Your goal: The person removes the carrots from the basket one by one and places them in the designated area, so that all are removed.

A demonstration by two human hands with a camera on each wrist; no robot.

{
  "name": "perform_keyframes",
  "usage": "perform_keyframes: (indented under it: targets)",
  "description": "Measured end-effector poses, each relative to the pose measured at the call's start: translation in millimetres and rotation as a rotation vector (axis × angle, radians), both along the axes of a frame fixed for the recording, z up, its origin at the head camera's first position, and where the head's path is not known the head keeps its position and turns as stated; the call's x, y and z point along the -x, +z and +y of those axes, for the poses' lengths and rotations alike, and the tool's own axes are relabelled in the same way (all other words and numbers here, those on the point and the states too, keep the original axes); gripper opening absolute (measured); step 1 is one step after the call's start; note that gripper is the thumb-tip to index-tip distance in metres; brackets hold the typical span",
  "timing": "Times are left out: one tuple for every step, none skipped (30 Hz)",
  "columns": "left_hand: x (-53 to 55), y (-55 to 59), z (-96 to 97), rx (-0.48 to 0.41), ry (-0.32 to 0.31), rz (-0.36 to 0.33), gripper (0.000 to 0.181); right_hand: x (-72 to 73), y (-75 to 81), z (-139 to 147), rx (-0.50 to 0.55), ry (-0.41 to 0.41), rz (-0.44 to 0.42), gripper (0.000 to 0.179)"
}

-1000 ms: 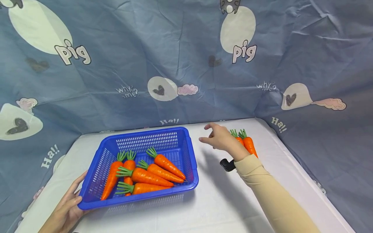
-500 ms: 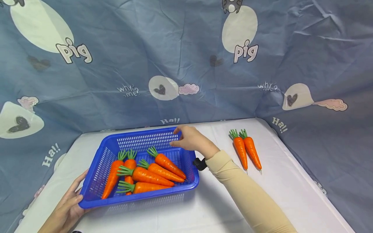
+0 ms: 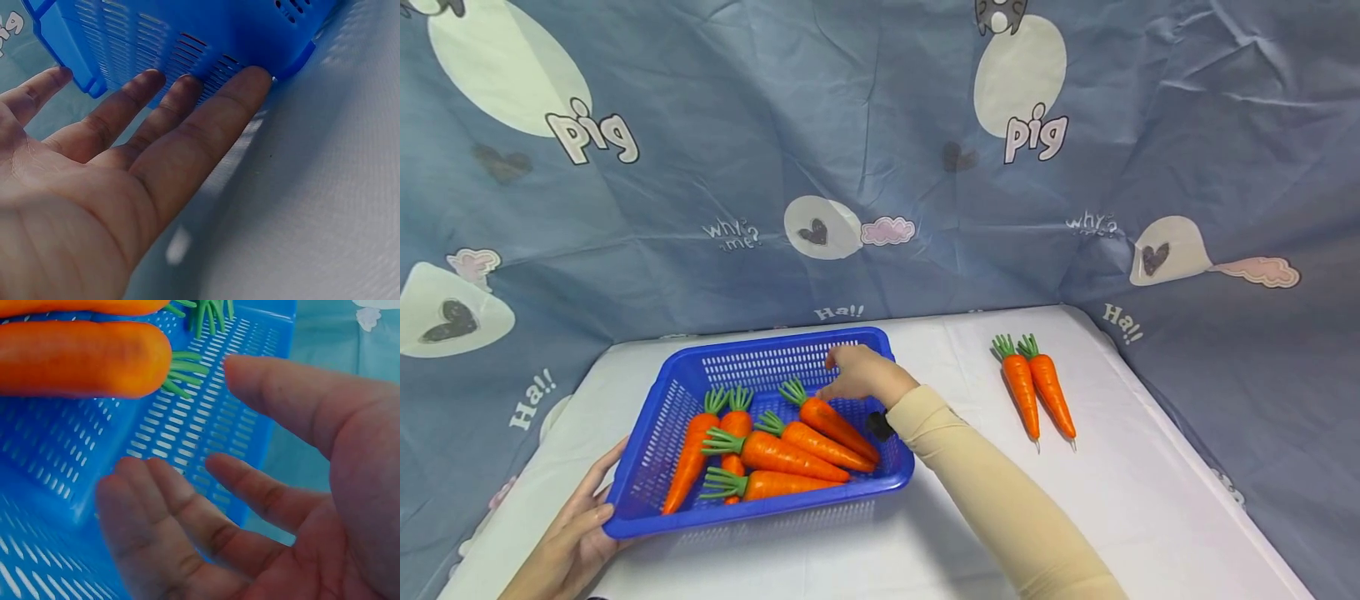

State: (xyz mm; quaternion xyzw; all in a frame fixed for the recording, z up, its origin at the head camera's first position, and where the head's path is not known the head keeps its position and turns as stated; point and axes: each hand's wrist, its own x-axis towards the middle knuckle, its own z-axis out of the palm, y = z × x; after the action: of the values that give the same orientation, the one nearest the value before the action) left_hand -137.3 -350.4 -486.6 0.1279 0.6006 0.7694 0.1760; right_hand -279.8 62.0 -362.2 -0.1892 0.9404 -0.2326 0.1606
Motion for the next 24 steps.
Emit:
perform_keyframes:
  targets:
    - [-0.1, -0.3, -0.3, -0.001, -0.004, 0.004, 0.069, 0.6, -1.8, -1, -0.005, 0.007, -0.018, 0.054]
    - [-0.2, -0.4, -0.3, 0.0, -0.004, 0.006, 0.069, 1.1, -3.4, -3, -0.003, 0.01, -0.036, 0.054]
    - [-0.1, -0.8, -0.4, -0.001, -0.006, 0.008, 0.069, 1.9, -5.3, -4, 0.002, 0.01, -0.059, 0.055]
    - [0.0, -0.9, -0.2, 0.002, -0.004, 0.009, 0.069, 2.6, -7.2, -6, 0.007, 0.006, -0.084, 0.055]
    - [0.1, -1.3, -0.3, 0.006, -0.005, 0.012, 0.069, 3.3, -8.9, -7, 0.01, -0.001, -0.107, 0.056]
    - [0.1, -1.3, -0.1, 0.007, -0.004, 0.01, 0.069, 4.1, -10.7, -9, 0.007, -0.012, -0.125, 0.056]
    - [0.1, -1.3, 0.1, 0.009, -0.005, 0.011, 0.07, 4.9, -12.4, -10, 0.0, -0.019, -0.139, 0.056]
    - [0.2, -1.2, 0.2, 0.009, -0.003, 0.007, 0.069, 5.5, -13.7, -11, -0.006, -0.027, -0.154, 0.056]
    - [0.1, -1.2, 0.1, 0.007, -0.01, 0.008, 0.069, 6.0, -14.8, -13, -0.015, -0.034, -0.167, 0.056]
    - [0.2, -1.1, 0.0, 0.002, -0.014, 0.009, 0.069, 6.2, -15.8, -14, -0.024, -0.035, -0.179, 0.057]
    - [0.4, -1.0, -0.3, -0.01, -0.025, 0.01, 0.069, 6.4, -16.4, -16, -0.027, -0.037, -0.196, 0.057]
    - [0.4, -0.5, -0.6, -0.025, -0.033, 0.011, 0.069, 6.6, -17.0, -17, -0.027, -0.035, -0.213, 0.057]
    - [0.7, -0.4, -1.2, -0.038, -0.043, 0.018, 0.069, 6.5, -17.4, -19, -0.029, -0.03, -0.222, 0.058]
    - [0.9, 0.2, -1.5, -0.053, -0.053, 0.023, 0.069, 6.5, -17.6, -21, -0.028, -0.028, -0.234, 0.059]
    - [1.3, 0.5, -1.8, -0.066, -0.064, 0.03, 0.069, 6.6, -17.9, -22, -0.025, -0.026, -0.245, 0.059]
    - [1.7, 1.0, -1.9, -0.076, -0.069, 0.035, 0.069, 6.7, -18.2, -24, -0.025, -0.024, -0.254, 0.059]
    - [2.1, 1.2, -2.0, -0.082, -0.074, 0.039, 0.069, 6.7, -18.5, -25, -0.024, -0.025, -0.261, 0.059]
    - [2.3, 1.5, -2.0, -0.083, -0.073, 0.043, 0.069, 6.6, -18.8, -26, -0.026, -0.025, -0.263, 0.06]
    - [2.7, 1.5, -1.8, -0.081, -0.071, 0.045, 0.069, 6.4, -19.4, -26, -0.029, -0.027, -0.266, 0.06]
    - [2.7, 1.6, -1.4, -0.077, -0.068, 0.046, 0.069, 6.0, -20.0, -27, -0.03, -0.03, -0.272, 0.06]
    - [2.8, 1.3, -1.3, -0.072, -0.063, 0.046, 0.069, 5.6, -20.9, -27, -0.03, -0.035, -0.279, 0.06]
    - [2.6, 1.1, -1.0, -0.069, -0.06, 0.044, 0.069, 4.9, -21.9, -28, -0.031, -0.038, -0.285, 0.06]
    - [2.3, 0.7, -0.9, -0.069, -0.058, 0.045, 0.069, 4.4, -22.9, -28, -0.031, -0.044, -0.292, 0.06]
    - [1.9, 0.4, -0.8, -0.07, -0.058, 0.044, 0.069, 3.8, -24.3, -29, -0.032, -0.047, -0.299, 0.061]
